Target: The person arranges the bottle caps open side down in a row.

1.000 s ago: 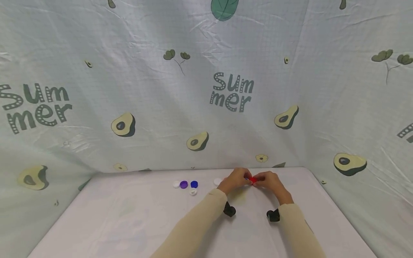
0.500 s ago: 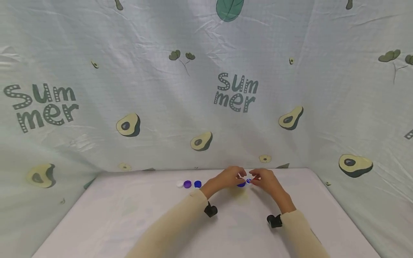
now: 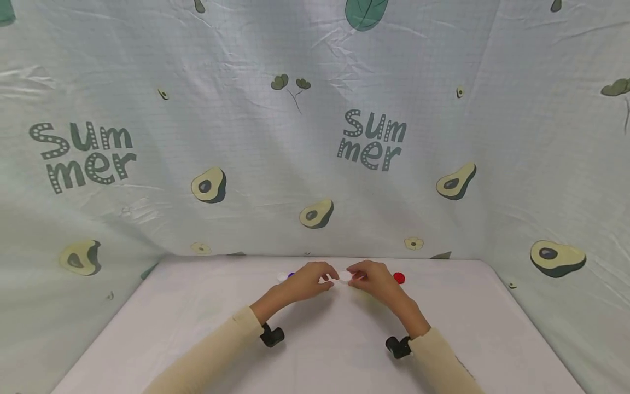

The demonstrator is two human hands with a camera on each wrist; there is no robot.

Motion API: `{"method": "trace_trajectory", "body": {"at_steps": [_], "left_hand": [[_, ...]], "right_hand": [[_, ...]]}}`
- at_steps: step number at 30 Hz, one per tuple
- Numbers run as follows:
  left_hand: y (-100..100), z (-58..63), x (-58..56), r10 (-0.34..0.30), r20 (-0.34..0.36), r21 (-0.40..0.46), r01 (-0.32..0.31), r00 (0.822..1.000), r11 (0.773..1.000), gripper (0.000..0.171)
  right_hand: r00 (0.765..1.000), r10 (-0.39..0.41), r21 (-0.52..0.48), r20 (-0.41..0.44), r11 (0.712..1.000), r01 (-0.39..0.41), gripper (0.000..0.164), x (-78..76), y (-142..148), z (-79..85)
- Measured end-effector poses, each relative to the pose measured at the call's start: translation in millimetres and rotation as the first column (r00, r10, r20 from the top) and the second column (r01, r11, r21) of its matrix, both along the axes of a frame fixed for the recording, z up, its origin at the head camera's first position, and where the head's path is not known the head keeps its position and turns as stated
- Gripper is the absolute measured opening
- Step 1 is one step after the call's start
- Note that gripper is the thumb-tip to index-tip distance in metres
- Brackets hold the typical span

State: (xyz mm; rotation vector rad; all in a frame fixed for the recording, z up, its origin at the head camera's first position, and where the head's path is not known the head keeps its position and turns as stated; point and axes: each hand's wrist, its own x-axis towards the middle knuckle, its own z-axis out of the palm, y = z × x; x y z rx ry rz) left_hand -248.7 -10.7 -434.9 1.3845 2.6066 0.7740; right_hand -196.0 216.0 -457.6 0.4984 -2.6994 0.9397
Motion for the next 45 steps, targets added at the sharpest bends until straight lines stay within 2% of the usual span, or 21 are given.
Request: {"method": "trace_trajectory", "body": {"at_steps": [8, 11, 15, 19, 21, 27, 29, 32, 37, 42, 45], "left_hand": [[-53, -8.9, -3.6, 0.106, 0.051, 0.13, -0.112, 0.993, 0.985, 0.016], [-67, -12.5, -5.1, 0.13, 0.064, 0.165, -0.139, 0.989, 0.976, 0.017], [-78, -20.4, -6.4, 0.157, 0.082, 0.171, -0.169, 0.984, 0.971, 0.02], [-79, -30.0, -6.8, 0.16, 0.113, 0.188, -0.179, 0.981, 0.966, 0.022], [-80, -34.4, -6.2, 0.164, 0.141, 0.21, -0.191, 0.976, 0.959, 0.022], [-76, -44.2, -6.2, 0.208, 0.246, 0.261, -0.271, 0.947, 0.927, 0.021], [-74, -45.6, -7.5, 0.216, 0.261, 0.267, -0.285, 0.941, 0.921, 0.021], [-70, -46.7, -10.2, 0.226, 0.252, 0.262, -0.291, 0.941, 0.92, 0.02], [-62, -49.2, -15.7, 0.227, 0.209, 0.261, -0.278, 0.951, 0.925, 0.018], [-58, -49.9, -19.3, 0.225, 0.19, 0.272, -0.272, 0.956, 0.923, 0.016], [-56, -50.2, -20.1, 0.234, 0.197, 0.265, -0.281, 0.952, 0.922, 0.015]], "right_hand": [[0.991, 0.086, -0.038, 0.098, 0.996, -0.083, 0.032, -9.8, -35, -9.7], [0.99, 0.084, -0.029, 0.112, 0.996, -0.081, 0.032, -13.2, -51, -12.8], [0.991, 0.077, -0.025, 0.112, 0.997, -0.074, 0.029, -18.2, -68, -17.5], [0.99, 0.077, -0.042, 0.115, 0.997, -0.072, 0.025, -22.1, -78, -22.1], [0.99, 0.052, -0.047, 0.129, 0.998, -0.047, 0.022, -23.3, -83, -24.1], [0.986, -0.04, -0.068, 0.164, 0.996, 0.052, 0.016, -26.9, -93, -29.5], [0.983, -0.056, -0.078, 0.173, 0.994, 0.071, 0.016, -27.9, -96, -30.3], [0.978, -0.086, -0.088, 0.188, 0.991, 0.104, 0.015, -29.4, -99, -30.8], [0.973, -0.127, -0.096, 0.192, 0.984, 0.148, 0.015, -30.9, -102, -29.5], [0.968, -0.146, -0.093, 0.206, 0.981, 0.168, 0.019, -33.3, -102, -29.9], [0.966, -0.147, -0.086, 0.213, 0.982, 0.169, 0.019, -35.5, -102, -30.1]]}}
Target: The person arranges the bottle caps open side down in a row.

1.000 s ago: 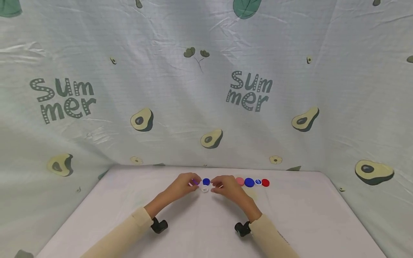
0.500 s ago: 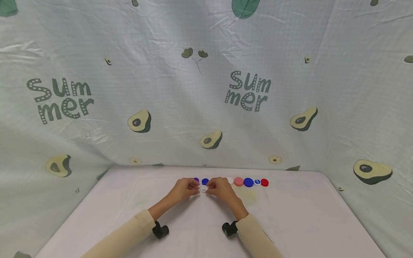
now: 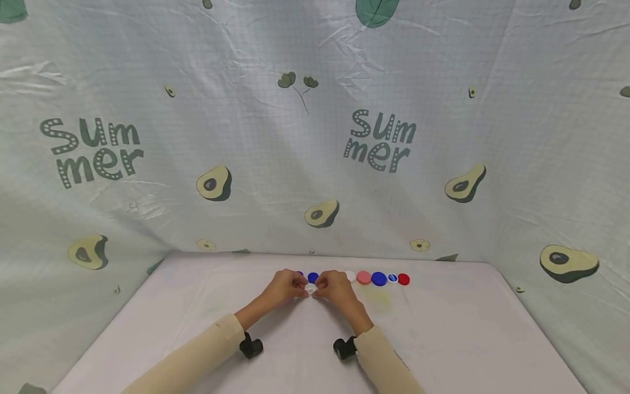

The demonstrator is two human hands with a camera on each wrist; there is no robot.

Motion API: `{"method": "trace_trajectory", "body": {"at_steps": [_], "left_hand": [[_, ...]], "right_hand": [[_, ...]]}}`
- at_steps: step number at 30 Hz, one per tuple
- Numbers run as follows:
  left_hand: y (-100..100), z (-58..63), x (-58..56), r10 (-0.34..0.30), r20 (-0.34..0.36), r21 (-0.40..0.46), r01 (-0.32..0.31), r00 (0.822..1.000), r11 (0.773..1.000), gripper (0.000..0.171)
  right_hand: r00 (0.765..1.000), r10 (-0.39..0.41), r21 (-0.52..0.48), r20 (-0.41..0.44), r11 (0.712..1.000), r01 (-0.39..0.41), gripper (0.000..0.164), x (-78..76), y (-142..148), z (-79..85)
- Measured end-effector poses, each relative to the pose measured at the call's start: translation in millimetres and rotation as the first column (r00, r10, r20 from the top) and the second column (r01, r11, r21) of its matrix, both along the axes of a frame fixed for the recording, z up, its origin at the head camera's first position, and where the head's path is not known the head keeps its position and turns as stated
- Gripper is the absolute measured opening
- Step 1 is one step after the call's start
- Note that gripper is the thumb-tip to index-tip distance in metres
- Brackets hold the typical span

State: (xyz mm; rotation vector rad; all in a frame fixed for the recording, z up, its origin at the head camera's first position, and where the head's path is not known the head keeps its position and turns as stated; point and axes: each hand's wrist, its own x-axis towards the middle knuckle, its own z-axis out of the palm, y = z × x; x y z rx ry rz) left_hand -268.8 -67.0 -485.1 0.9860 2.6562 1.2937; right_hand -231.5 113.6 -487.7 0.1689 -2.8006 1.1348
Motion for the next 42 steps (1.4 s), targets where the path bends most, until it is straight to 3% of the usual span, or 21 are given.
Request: {"method": "trace_trajectory", "body": {"at_steps": [15, 23, 34, 42], "left_hand": [[-4, 0.0, 3.5, 0.005, 0.037, -0.028, -0.004, 0.999, 1.0, 0.019], [-8, 4.1, 7.2, -0.034, 0.023, 0.059, 0.032, 0.999, 0.998, 0.013], [-10, 12.8, 13.7, -0.061, 0.045, 0.185, 0.051, 0.997, 0.981, 0.022], [-10, 15.0, 19.0, -0.051, 0.057, 0.213, 0.038, 0.997, 0.976, 0.022]], "right_hand": [[0.999, 0.043, 0.008, -0.003, 0.999, -0.043, 0.018, 4.3, -1, -2.1], [0.994, 0.065, -0.004, -0.087, 0.998, -0.065, 0.015, 11.6, 3, 6.4], [0.994, 0.043, -0.095, -0.098, 0.994, -0.052, 0.017, 17.5, 8, 13.5], [0.991, 0.041, -0.085, -0.125, 0.995, -0.052, 0.018, 24.1, 8, 16.5]]}}
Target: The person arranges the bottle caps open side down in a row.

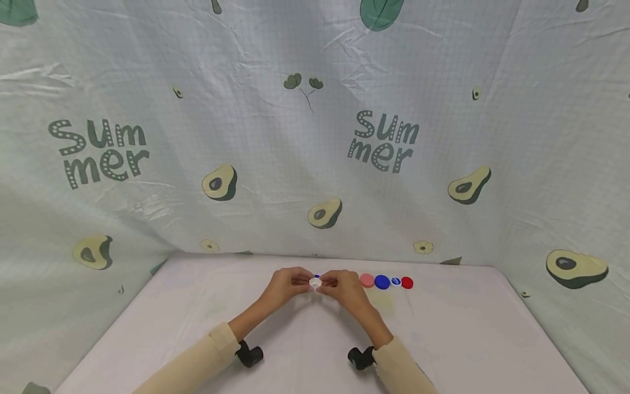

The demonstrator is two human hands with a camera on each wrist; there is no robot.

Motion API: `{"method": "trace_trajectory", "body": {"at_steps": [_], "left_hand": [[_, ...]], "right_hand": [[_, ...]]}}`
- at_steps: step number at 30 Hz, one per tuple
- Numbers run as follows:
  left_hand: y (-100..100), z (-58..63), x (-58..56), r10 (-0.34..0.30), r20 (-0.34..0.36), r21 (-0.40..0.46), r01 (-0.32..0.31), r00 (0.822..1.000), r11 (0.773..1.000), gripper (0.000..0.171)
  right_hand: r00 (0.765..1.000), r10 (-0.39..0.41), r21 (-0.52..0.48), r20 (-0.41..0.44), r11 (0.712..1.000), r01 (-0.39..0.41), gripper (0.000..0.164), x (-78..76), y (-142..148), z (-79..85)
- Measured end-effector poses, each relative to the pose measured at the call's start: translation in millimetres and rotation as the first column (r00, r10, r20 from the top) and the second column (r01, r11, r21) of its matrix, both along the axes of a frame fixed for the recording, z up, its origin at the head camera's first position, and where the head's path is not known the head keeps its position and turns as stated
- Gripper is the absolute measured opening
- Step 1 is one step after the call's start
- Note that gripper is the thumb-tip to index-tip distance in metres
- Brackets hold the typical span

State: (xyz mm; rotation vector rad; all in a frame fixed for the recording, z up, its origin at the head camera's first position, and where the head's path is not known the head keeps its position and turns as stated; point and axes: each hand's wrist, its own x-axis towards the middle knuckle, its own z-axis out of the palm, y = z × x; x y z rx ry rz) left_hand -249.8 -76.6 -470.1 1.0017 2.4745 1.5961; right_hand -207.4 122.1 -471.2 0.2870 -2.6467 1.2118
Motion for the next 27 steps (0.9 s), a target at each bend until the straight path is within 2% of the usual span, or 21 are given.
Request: {"method": "trace_trajectory", "body": {"at_steps": [5, 9, 14, 19, 23, 27], "left_hand": [[0, 3.9, 2.4, 0.004, -0.01, -0.01, -0.004, 1.0, 1.0, 0.022], [1, 6.0, 4.9, 0.03, 0.004, 0.002, -0.03, 1.0, 1.0, 0.021], [3, 5.0, 8.0, 0.038, 0.058, 0.055, -0.041, 0.998, 0.998, 0.019], [4, 4.6, 9.2, 0.006, 0.065, 0.111, -0.013, 0.998, 0.994, 0.016], [5, 2.5, 9.2, 0.007, 0.049, 0.101, -0.012, 0.999, 0.995, 0.014], [7, 1.3, 8.1, -0.001, 0.016, 0.093, -0.001, 1.0, 0.996, 0.023]], "right_hand": [[0.999, -0.006, -0.007, -0.049, 1.0, 0.005, 0.021, 3.6, 0, 1.7], [0.992, 0.031, -0.018, -0.126, 0.999, -0.034, 0.02, 5.8, 2, 1.2], [0.979, 0.084, -0.001, -0.186, 0.996, -0.085, 0.018, 9.2, 5, 1.9], [0.961, 0.109, 0.038, -0.254, 0.994, -0.102, 0.024, 11.2, 6, 0.2], [0.963, 0.096, 0.06, -0.252, 0.995, -0.084, 0.029, 12.7, 6, -2.6], [0.974, 0.062, 0.023, -0.216, 0.998, -0.058, 0.034, 13.2, 6, -2.2]]}}
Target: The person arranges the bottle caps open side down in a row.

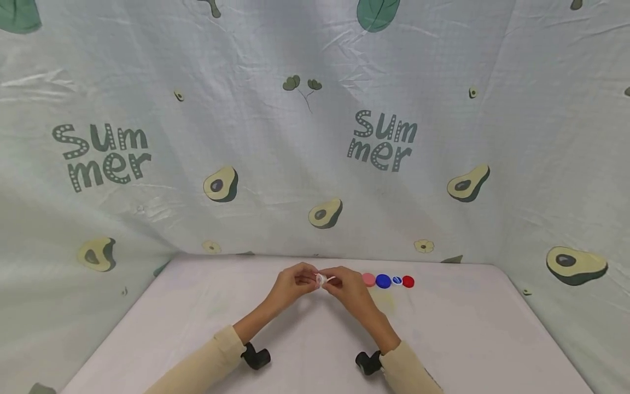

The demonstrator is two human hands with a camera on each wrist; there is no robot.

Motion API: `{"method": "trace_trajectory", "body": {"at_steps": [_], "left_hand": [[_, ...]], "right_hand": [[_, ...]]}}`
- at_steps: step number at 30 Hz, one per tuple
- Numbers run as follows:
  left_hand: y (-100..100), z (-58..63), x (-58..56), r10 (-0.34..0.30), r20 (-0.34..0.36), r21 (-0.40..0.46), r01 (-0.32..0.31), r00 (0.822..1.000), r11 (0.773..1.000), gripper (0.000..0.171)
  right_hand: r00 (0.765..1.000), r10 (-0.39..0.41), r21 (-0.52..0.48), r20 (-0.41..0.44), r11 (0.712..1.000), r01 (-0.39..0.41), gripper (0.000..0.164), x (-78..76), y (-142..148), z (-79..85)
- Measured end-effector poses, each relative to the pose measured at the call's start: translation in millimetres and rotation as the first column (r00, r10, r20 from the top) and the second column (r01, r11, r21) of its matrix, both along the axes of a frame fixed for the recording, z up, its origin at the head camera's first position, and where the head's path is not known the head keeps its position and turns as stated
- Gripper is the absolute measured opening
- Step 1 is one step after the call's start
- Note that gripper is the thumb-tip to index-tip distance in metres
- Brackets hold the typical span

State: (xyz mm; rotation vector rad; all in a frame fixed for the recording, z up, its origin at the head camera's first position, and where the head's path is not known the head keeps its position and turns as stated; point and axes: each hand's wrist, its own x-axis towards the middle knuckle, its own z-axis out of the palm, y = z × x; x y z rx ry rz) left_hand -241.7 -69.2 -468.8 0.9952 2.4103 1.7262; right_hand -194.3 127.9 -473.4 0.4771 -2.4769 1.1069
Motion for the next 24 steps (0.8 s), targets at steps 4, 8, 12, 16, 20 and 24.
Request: {"method": "trace_trajectory", "body": {"at_steps": [4, 8, 12, 16, 20, 24], "left_hand": [[5, -0.9, 0.4, 0.009, -0.034, 0.013, -0.008, 0.999, 1.0, 0.029], [11, -0.2, 0.5, 0.03, -0.06, 0.026, -0.029, 0.998, 0.999, 0.028], [16, 0.3, 1.8, 0.03, -0.064, 0.043, -0.027, 0.997, 0.999, 0.027], [20, 0.9, 2.8, 0.016, -0.071, 0.065, -0.012, 0.997, 0.998, 0.026], [24, 2.6, 3.7, 0.002, -0.064, 0.074, 0.003, 0.998, 0.997, 0.025], [30, 5.7, 6.1, -0.009, -0.057, 0.067, 0.013, 0.998, 0.998, 0.025]], "right_hand": [[0.999, -0.028, -0.038, 0.039, 0.999, 0.03, 0.036, 0.8, 0, 2.7], [0.996, -0.077, -0.067, 0.042, 0.995, 0.079, 0.035, 2.6, 2, 6.8], [0.996, -0.09, -0.077, 0.027, 0.993, 0.092, 0.035, 4.7, 6, 8.9], [0.996, -0.087, -0.052, 0.034, 0.995, 0.089, 0.034, 5.1, 12, 10.5], [0.996, -0.076, -0.022, 0.044, 0.997, 0.077, 0.032, 6.6, 20, 13.3], [0.997, -0.057, 0.005, 0.049, 0.998, 0.056, 0.03, 9.8, 28, 16.7]]}}
